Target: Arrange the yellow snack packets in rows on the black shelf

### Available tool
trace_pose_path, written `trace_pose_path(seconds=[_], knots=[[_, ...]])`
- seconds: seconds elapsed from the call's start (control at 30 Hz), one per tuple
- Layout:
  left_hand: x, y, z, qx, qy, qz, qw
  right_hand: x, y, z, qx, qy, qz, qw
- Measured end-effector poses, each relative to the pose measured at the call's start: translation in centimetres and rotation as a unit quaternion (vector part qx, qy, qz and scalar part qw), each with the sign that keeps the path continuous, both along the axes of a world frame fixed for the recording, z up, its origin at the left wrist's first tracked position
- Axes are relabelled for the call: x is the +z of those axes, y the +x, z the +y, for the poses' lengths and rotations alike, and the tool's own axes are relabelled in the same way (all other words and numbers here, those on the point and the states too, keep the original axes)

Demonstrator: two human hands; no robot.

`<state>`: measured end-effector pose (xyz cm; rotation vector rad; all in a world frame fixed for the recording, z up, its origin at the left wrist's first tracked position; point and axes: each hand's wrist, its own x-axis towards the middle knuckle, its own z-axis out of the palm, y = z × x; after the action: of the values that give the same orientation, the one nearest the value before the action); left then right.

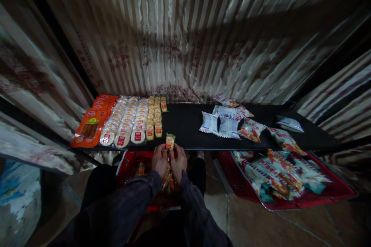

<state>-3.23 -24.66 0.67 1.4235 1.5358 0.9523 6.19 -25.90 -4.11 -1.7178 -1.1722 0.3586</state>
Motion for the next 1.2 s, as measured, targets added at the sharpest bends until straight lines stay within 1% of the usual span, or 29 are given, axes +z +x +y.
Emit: trace_pose_path(seconds=[0.1,0.27,0.43,0.6,0.73,0.87,0.97,1.1,1.2], knots=[[0.5,0.5,0.7,-0.013,-0.015,0.002,1.000,0.4,0.8,1.0,0.001,-0.025,-0.020,1.000],[1.3,1.4,1.9,-0.016,-0.044,0.023,0.999,0.4,1.9,2.3,0.006,-0.055,-0.048,0.997],[1.8,2.4,3.0,-0.021,-0.064,0.025,0.997,0.7,3.0,3.7,0.026,-0.067,-0.068,0.995],[1.9,3.4,4.1,-0.013,-0.063,0.010,0.998,1.2,3.6,5.1,0.019,-0.071,-0.086,0.994],[2.2,3.9,4.7,-0.005,-0.063,-0.007,0.998,1.2,3.9,6.5,0.017,-0.059,-0.080,0.995],[2.6,4.4,5.4,-0.014,-0.072,-0.011,0.997,1.1,4.2,8.3,0.019,-0.075,-0.071,0.994],[2.4,5.1,6.1,-0.011,-0.070,-0.020,0.997,1.0,4.5,9.4,0.025,-0.085,-0.070,0.994],[1.6,6.1,7.3,-0.004,-0.068,-0.037,0.997,1.0,5.0,10.5,0.032,-0.064,-0.061,0.996],[0.9,6.4,8.0,0.007,-0.066,-0.048,0.997,1.0,5.2,11.2,0.037,-0.053,-0.056,0.996]])
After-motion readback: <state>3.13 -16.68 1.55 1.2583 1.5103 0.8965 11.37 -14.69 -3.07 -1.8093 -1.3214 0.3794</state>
